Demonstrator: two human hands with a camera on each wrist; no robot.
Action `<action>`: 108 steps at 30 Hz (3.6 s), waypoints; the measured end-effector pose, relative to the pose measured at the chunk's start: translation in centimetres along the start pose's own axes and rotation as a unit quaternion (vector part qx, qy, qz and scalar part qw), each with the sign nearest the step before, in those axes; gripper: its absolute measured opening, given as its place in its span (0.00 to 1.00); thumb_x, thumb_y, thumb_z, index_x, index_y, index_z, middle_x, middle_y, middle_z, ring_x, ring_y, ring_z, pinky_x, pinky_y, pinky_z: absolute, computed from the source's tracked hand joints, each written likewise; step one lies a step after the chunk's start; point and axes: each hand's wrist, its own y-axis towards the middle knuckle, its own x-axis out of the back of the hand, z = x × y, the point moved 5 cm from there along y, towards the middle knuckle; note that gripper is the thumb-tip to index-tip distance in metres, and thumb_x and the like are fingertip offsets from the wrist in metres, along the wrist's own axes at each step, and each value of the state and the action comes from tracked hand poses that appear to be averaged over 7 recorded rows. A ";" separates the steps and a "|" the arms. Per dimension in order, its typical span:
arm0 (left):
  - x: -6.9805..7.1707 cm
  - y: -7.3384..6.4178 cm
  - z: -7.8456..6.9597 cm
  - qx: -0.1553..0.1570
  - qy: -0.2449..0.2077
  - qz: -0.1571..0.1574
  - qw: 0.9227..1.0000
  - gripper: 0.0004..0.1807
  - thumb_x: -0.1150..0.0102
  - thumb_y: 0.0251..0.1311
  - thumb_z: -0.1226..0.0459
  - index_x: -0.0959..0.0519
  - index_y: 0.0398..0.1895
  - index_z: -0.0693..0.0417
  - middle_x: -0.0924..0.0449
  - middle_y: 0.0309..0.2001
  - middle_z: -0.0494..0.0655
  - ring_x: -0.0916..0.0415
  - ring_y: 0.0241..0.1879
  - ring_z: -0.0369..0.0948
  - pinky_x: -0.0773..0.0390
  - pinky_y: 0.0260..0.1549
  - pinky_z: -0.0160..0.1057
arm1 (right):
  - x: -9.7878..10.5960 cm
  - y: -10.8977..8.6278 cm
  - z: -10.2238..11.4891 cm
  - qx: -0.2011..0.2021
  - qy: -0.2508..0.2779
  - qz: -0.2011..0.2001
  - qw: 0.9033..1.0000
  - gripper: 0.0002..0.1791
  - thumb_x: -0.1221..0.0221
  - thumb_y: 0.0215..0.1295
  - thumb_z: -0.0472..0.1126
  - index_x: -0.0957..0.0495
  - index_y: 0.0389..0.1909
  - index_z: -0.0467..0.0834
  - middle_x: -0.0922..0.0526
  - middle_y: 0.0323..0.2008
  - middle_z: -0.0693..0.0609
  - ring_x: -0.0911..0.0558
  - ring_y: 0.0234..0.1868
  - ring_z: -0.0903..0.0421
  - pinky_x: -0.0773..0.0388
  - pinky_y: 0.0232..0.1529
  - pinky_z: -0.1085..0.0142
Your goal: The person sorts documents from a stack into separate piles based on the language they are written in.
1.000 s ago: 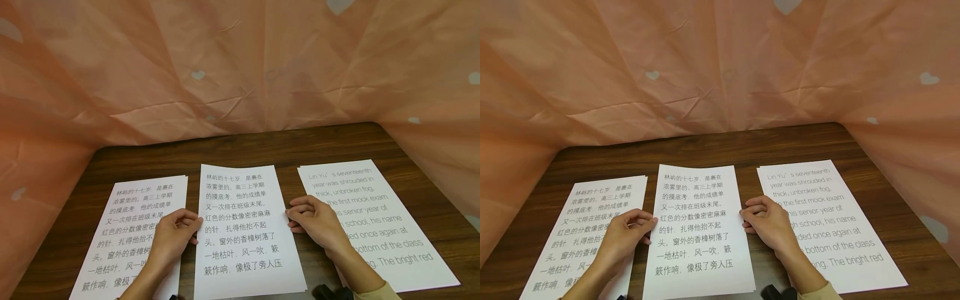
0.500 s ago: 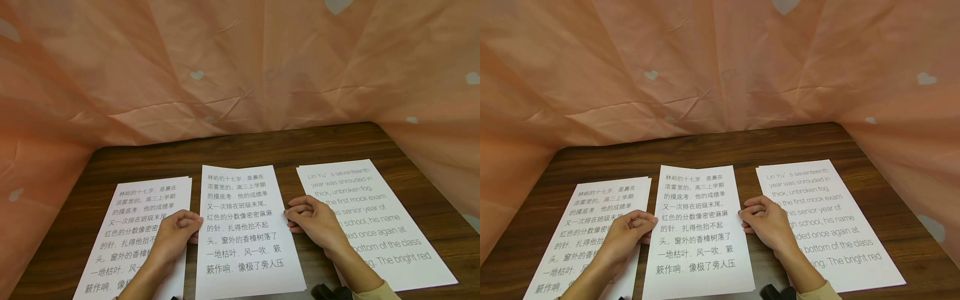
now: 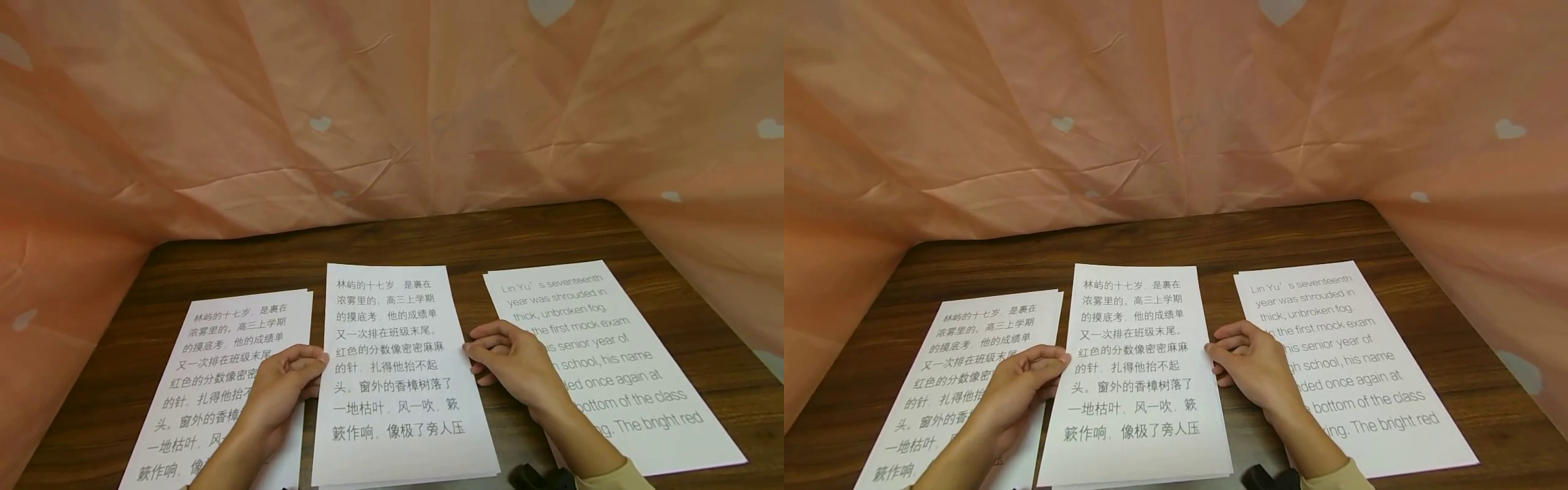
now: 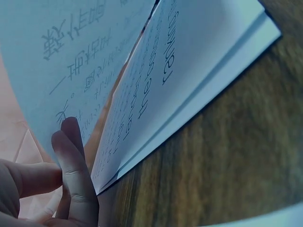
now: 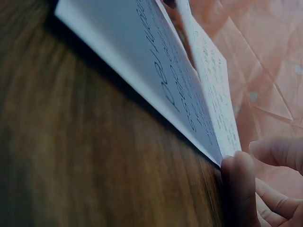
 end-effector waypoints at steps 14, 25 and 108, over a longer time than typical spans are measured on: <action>0.1 0.1 0.0 0.009 -0.009 0.008 1.000 0.10 0.34 0.71 0.69 0.18 0.51 0.64 0.09 0.35 0.43 0.16 0.32 0.37 0.13 0.35 0.33 | -0.2 -0.1 0.3 0.005 -0.038 0.015 0.999 0.21 0.29 0.70 0.44 0.19 0.59 0.38 0.10 0.41 0.47 0.16 0.29 0.54 0.15 0.28 0.63; 0.1 0.2 0.3 0.012 -0.016 0.013 1.000 0.09 0.35 0.72 0.69 0.18 0.51 0.63 0.08 0.36 0.44 0.15 0.33 0.39 0.13 0.36 0.35 | -0.5 0.0 -0.2 0.009 0.034 0.030 0.999 0.28 0.28 0.66 0.36 0.24 0.65 0.34 0.12 0.44 0.46 0.12 0.35 0.60 0.10 0.35 0.63; 2.7 -0.4 -2.1 0.018 0.067 0.006 0.998 0.22 0.37 0.76 0.63 0.26 0.68 0.60 0.10 0.47 0.41 0.16 0.42 0.40 0.14 0.41 0.35 | -2.5 -0.8 2.9 -0.007 0.076 0.048 0.996 0.24 0.30 0.63 0.29 0.21 0.60 0.36 0.14 0.43 0.44 0.11 0.37 0.56 0.10 0.35 0.65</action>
